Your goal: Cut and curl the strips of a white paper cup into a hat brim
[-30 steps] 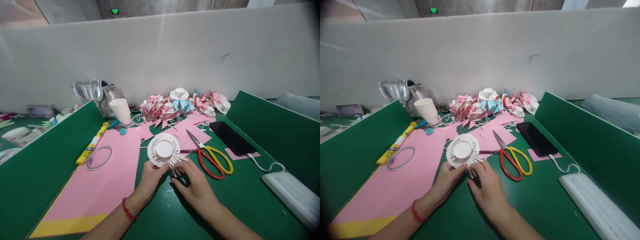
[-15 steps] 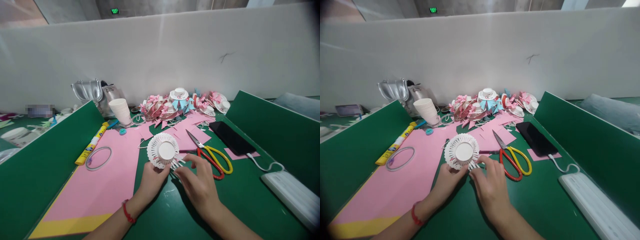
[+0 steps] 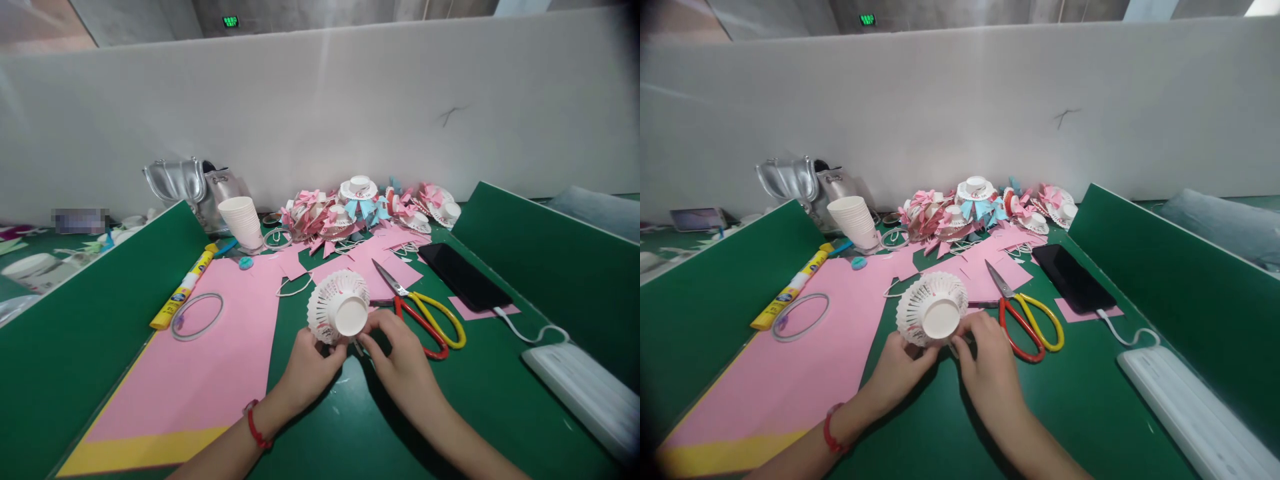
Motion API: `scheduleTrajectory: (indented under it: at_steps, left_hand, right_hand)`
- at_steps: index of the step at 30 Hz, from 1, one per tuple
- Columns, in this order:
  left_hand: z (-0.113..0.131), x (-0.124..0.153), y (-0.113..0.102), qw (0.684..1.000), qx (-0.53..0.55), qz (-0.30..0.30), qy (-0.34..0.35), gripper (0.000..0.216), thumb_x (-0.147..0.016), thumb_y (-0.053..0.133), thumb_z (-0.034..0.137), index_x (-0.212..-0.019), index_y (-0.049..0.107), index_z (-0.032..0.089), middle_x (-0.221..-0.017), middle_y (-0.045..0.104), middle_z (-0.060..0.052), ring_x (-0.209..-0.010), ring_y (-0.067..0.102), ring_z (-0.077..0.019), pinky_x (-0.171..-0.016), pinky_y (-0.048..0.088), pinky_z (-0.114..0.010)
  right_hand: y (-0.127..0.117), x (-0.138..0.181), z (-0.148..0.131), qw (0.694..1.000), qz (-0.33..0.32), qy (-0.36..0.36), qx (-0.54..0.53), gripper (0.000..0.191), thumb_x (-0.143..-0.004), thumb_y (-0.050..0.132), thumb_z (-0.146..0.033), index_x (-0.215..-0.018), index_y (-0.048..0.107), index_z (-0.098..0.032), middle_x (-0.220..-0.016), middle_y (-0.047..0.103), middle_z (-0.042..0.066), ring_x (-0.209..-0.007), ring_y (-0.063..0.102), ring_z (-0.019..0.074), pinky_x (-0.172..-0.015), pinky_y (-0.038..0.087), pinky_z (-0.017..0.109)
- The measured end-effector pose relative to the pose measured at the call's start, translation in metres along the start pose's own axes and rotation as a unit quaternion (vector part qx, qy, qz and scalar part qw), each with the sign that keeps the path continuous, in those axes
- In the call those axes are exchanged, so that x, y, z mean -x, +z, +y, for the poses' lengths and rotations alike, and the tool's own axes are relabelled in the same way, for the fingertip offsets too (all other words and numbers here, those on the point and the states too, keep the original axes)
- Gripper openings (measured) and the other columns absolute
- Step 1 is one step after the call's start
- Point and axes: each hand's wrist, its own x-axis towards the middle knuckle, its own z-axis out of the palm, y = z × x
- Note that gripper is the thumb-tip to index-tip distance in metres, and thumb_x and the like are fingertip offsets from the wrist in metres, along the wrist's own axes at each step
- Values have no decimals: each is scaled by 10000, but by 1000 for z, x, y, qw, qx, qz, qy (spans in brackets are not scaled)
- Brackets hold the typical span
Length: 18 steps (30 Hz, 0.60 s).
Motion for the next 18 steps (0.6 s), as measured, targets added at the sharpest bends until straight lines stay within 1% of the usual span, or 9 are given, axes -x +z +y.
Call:
scheduleTrajectory:
  at_steps: [5,8,10,14,18]
  left_hand:
    - [1,0,-2,999,19,-33,-33,236,-674,562,176,-892,592,91,-848,684,-84,-798,625,-205,-715,497,-277]
    - [2,0,-3,997,43,-27,-49,237,-654,579,178,-873,594,90,-879,685,-92,-812,624,-213,-729,497,-288]
    - [3,-1,-4,997,55,-25,-50,225,-647,586,180,-853,603,91,-877,688,-90,-812,624,-217,-729,498,-294]
    - [5,-2,-6,996,66,-28,-51,186,-658,594,203,-806,624,95,-826,694,-76,-778,626,-211,-709,500,-289]
    - [7,-1,-6,994,91,-18,-62,177,-627,627,199,-770,634,96,-837,697,-80,-763,626,-207,-694,500,-281]
  right_hand:
    - [-3,-5,2,994,-30,44,-92,47,-746,498,-154,-720,509,-191,-834,590,53,-813,540,199,-737,420,329]
    - [-5,-9,0,982,-64,89,-152,50,-736,523,-203,-692,523,-180,-729,594,29,-729,552,181,-684,432,301]
    - [-6,-10,-3,973,-73,115,-187,82,-728,541,-235,-678,525,-172,-670,581,16,-669,547,165,-632,433,280]
    - [-6,-10,-10,959,-43,153,-233,137,-691,587,-269,-631,525,-162,-589,537,-6,-567,514,133,-522,412,239]
    - [-5,-9,-13,951,5,170,-257,157,-653,620,-271,-588,526,-162,-562,541,-8,-538,512,128,-504,414,238]
